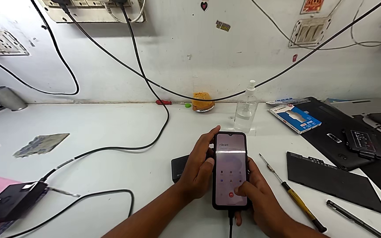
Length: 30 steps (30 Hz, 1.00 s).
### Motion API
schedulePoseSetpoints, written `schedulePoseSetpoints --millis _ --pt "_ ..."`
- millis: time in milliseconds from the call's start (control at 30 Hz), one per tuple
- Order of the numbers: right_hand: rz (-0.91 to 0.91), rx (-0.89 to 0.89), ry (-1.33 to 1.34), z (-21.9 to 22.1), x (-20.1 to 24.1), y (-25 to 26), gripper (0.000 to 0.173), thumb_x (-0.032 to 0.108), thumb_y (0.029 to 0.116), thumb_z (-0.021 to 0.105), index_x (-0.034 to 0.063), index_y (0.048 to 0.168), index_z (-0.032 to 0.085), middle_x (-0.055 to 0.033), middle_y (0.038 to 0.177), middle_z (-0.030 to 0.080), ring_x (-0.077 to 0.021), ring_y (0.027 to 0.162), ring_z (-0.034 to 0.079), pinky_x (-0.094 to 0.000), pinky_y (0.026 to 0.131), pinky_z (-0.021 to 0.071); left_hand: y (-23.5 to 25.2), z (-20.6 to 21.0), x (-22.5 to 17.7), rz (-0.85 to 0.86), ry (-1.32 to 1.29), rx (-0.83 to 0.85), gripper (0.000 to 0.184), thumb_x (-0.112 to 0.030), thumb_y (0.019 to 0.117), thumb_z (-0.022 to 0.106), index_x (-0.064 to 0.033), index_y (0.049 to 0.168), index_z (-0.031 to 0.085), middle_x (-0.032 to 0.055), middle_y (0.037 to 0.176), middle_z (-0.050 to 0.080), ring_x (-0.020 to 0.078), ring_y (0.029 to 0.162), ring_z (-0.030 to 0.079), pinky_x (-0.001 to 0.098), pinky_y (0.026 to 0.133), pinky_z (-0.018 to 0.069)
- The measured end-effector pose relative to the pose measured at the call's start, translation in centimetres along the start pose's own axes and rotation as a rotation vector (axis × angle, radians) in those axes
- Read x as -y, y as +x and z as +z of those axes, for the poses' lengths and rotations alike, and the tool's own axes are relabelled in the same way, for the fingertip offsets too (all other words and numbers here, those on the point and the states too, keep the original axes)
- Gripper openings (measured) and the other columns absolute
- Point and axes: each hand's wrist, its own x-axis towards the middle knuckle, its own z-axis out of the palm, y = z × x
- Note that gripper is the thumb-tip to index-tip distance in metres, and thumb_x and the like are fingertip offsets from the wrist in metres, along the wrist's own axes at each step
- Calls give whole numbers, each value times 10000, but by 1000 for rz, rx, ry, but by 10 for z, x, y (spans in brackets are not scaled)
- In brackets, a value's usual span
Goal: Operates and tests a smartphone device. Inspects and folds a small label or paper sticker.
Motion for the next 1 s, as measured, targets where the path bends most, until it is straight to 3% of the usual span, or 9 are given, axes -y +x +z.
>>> schedulePoseSetpoints --millis 167,433,700,800,1000 --pt "-23 34 -50 3 0 -1 806 -28 831 636 162 1504 236 -157 1106 663 -288 724 726 -386 430 594 0 0 0 -3 -1 -2 635 -394 1052 240 -113 1619 286 71 1494 484 182 1211 588 344 922 568" --pt "-31 102 -30 1 0 -2 846 -27 831 623 160 1530 184 -150 1167 647 -297 793 735 -408 476 618 0 0 1 -12 1 -8 649 -408 1045 244 -120 1626 278 81 1450 507 170 1150 612 332 889 575" --pt "-2 196 138 -3 -2 0 700 21 919 432 190 1546 171 -181 1209 623 -333 889 735 -456 565 634 0 0 0 -53 -13 -29 642 -364 1031 256 -133 1629 278 84 1416 527 170 1132 625 333 863 583" --pt "1 189 137 -4 -3 1 666 46 936 405 176 1550 181 -192 1207 626 -342 879 734 -457 561 633 0 0 1 -54 5 -60 618 -354 1036 255 -131 1607 329 75 1407 543 169 1146 622 332 871 579" --pt "4 168 112 -4 -4 1 639 65 939 403 165 1542 220 -196 1188 634 -333 850 736 -442 535 626 0 0 0 6 99 -99 495 -307 1045 279 -119 1467 460 48 1247 575 123 980 630 288 770 568"
